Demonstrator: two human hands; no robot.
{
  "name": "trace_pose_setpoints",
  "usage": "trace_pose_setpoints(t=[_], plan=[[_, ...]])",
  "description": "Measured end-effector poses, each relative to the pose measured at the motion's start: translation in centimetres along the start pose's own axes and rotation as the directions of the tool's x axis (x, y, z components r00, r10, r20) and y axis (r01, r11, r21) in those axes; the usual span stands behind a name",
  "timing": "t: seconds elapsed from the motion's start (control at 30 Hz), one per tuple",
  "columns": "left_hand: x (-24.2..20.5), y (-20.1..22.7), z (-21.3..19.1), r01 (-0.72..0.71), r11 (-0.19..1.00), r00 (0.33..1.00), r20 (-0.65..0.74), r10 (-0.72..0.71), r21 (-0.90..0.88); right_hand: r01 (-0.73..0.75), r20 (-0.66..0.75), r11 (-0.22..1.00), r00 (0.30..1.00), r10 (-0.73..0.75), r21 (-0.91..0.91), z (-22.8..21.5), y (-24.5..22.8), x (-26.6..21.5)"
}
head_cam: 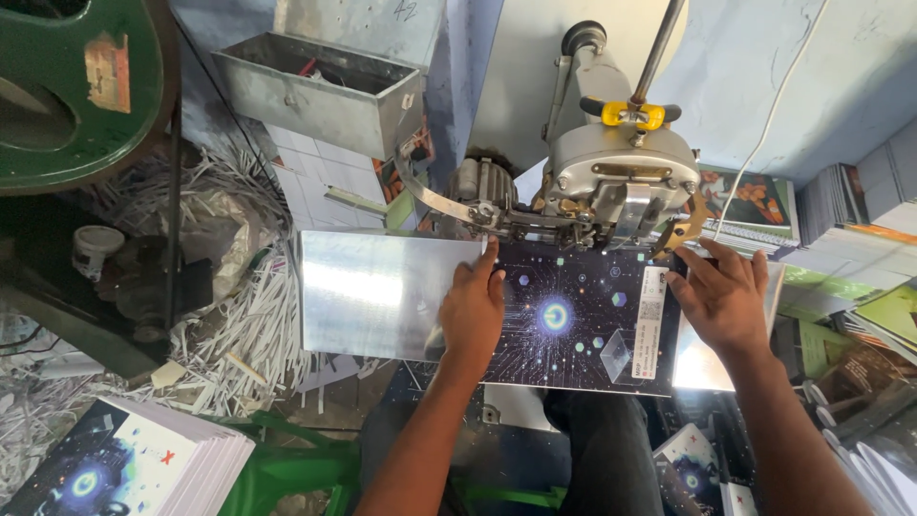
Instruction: The person repeatedly picks up a book with a space-themed cover, places it into a binding machine, and removes it after processing. The person stacks the processed books to the right side of the workspace.
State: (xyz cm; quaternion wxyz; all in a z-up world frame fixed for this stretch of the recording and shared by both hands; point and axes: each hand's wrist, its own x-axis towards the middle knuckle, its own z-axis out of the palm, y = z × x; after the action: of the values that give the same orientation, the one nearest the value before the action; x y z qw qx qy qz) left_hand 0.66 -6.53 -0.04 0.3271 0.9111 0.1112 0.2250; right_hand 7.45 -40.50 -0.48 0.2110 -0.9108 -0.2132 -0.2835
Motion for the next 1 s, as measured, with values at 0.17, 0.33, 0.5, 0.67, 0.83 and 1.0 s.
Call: trace_pose_setpoints(t=[0.17,0.33,0.5,0.67,0.83,1.0], plan=[[0.1,-0.1,0.1,0.013,1.000,1.000,0.011,-0.014,0.016,-0.010,0.008,1.000,1.000,0.010,-0.011,-0.2,-0.2,0.2],[-0.1,-0.6,0.7,-0.017,1.000,1.000,-0.012,0.017,0.025,-0.008,0.024,1.000,1.000,0.008,-0.011,-0.4,0.0,-0.2],[0.0,-0.7,0.7,-0.014,0.999,1.000,-0.019,0.015,0.029,-0.009,0.029,0.999,1.000,0.010,-0.039,-0.4,-0.2,0.1],[-0.1,-0.6,0.8,-0.006,0.998,1.000,0.001,0.006,0.055,-0.019,0.039,0.999,0.999,0.020,-0.026,-0.4,0.0,0.0],[-0.5,0.0,1.5,-0.039,0.997,0.999,-0.007,0.040,0.073,-0.030,-0.017,0.998,0.999,0.029,-0.053,0.4,0.6,-0.1],[-1.0,1.4,2.7,-0.100,0.990,0.991,-0.078,0.108,0.097,0.008,0.024,0.950,1.000,-0.001,-0.312,2.1,0.1,1.8]])
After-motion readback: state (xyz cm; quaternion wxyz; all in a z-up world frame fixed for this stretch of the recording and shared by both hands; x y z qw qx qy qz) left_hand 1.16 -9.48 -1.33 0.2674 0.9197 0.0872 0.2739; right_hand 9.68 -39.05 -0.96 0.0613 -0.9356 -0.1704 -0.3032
